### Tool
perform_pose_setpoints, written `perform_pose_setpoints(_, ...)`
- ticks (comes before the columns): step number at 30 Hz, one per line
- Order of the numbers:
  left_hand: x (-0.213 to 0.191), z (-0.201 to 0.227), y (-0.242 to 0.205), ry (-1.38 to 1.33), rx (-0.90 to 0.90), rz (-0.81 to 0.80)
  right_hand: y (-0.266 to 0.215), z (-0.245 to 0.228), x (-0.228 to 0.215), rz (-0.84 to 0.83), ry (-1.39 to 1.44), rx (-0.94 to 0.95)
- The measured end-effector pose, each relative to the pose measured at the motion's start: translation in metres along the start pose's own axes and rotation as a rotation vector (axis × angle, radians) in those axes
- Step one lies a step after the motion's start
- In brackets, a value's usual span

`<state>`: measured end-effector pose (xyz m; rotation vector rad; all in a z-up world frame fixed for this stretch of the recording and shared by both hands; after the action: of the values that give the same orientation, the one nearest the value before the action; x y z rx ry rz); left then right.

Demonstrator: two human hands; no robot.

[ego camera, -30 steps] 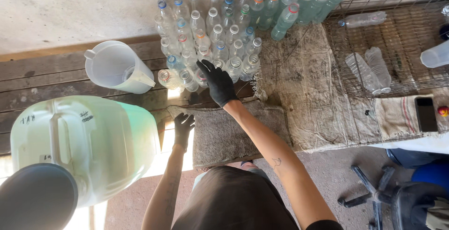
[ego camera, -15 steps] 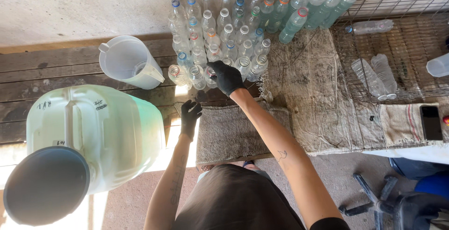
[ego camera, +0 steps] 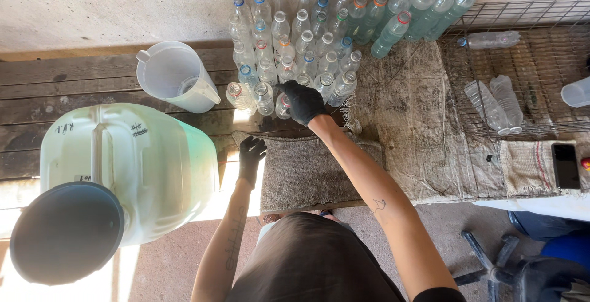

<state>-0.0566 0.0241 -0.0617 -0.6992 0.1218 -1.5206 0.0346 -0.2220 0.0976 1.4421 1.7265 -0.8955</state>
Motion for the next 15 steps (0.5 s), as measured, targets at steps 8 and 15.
perform_pose_setpoints(8, 0.009, 0.006, -0.005, -0.007, 0.001, 0.006, -0.023, -0.023, -0.04, -0.065, 0.101, 0.082)
perform_pose_setpoints(15, 0.058, 0.06, -0.069, 0.03, 0.004, -0.168, -0.088, -0.007, -0.105, 0.094, 0.618, -0.006)
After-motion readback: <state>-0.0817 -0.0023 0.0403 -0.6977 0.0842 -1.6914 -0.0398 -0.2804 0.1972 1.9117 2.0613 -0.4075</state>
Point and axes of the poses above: each hand's wrist, its own y-axis towards the middle knuckle, its own x-axis out of the palm, z = x × y, the point moved 1 cm from there along y, towards the middle knuckle, and after that the axes turned 11 degrees about y, right-handed, at the moved point
